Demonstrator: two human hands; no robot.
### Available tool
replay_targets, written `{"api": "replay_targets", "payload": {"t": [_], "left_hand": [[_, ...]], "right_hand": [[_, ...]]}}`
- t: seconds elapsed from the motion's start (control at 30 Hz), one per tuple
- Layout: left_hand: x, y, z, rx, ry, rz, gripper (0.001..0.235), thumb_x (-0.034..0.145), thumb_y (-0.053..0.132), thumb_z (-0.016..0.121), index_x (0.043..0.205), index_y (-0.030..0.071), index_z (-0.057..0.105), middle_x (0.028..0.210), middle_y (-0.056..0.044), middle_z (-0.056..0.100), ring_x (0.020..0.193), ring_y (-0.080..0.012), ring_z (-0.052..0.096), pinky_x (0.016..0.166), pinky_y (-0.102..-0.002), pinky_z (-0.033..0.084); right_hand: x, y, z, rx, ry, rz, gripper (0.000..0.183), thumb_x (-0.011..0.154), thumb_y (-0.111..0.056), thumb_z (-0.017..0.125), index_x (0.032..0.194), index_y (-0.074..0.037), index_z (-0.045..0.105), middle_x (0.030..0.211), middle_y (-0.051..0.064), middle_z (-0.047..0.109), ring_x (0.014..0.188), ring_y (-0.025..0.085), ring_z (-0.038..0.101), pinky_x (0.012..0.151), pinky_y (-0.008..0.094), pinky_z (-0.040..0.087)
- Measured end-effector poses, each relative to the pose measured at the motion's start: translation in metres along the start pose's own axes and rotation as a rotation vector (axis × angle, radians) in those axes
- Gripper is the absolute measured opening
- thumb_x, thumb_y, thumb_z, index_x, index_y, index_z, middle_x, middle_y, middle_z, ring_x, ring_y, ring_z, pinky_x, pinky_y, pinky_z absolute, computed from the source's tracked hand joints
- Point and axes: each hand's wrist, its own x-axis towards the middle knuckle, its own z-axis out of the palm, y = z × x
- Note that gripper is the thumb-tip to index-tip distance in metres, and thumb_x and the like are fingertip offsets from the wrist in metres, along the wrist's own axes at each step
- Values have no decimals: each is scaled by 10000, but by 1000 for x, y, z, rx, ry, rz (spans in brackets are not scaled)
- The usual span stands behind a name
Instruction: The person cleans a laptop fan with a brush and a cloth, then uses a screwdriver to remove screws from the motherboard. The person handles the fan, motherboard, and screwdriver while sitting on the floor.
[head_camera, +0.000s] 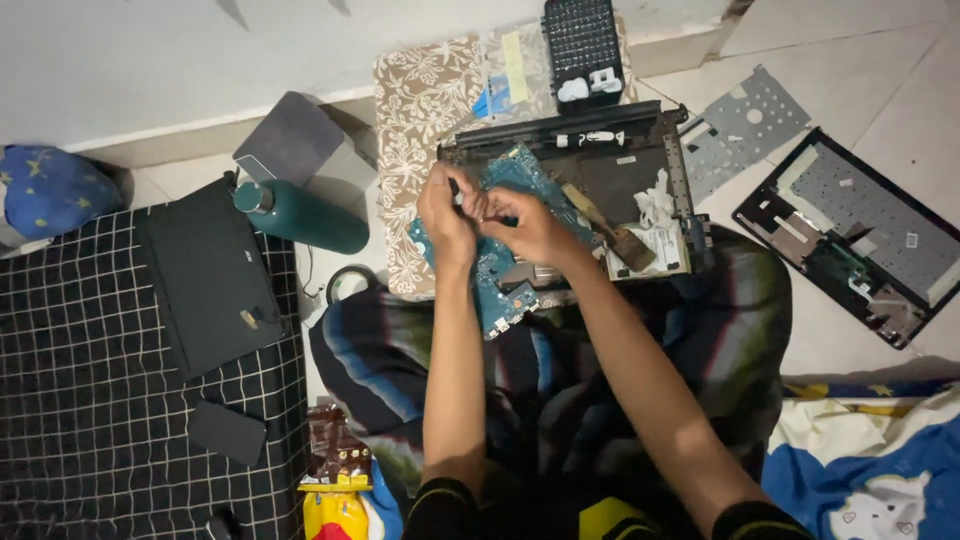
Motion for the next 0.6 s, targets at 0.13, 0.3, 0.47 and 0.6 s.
{"api": "replay_targets", "payload": {"t": [0.13, 0.3, 0.47, 0.6], "left_hand": [[7, 9, 1, 83, -26, -2, 456, 1104, 257, 381, 737, 27, 526, 511, -68, 467, 436, -153, 489, 452, -252, 381], [11, 19, -5, 105, -78, -22, 419, 1048, 231, 476, 702, 15, 571, 563, -106, 534, 538, -186, 516, 558, -282, 402], [10, 28, 1, 187, -120, -26, 438, 1040, 259, 487, 705, 6, 611, 605, -121, 581, 608, -190, 529, 622, -281, 412], [10, 22, -2, 164, -101, -6, 453, 1046, 289, 480, 720, -1, 606, 631, -145, 602, 649, -222, 568, 654, -289, 427]], "right_hand": [[-1, -1, -5, -6, -51, -29, 153, 1046, -60, 635, 1148, -46, 748, 1056, 154, 777, 1052, 222, 699, 971, 440, 519], [0, 18, -2, 7, 11, -38, 264, 920, -50, 801, 1157, -34, 688, 1042, 85, 731, 1052, 201, 651, 1023, 433, 495], [-7, 13, -5, -20, 1, 35, 312, 926, -83, 782, 1222, -57, 685, 1127, 100, 729, 1113, 231, 659, 1075, 439, 473], [-7, -13, 1, -70, -16, 19, 197, 1005, 1, 666, 1193, -33, 711, 1100, 160, 747, 1169, 258, 656, 1048, 480, 489]]}}
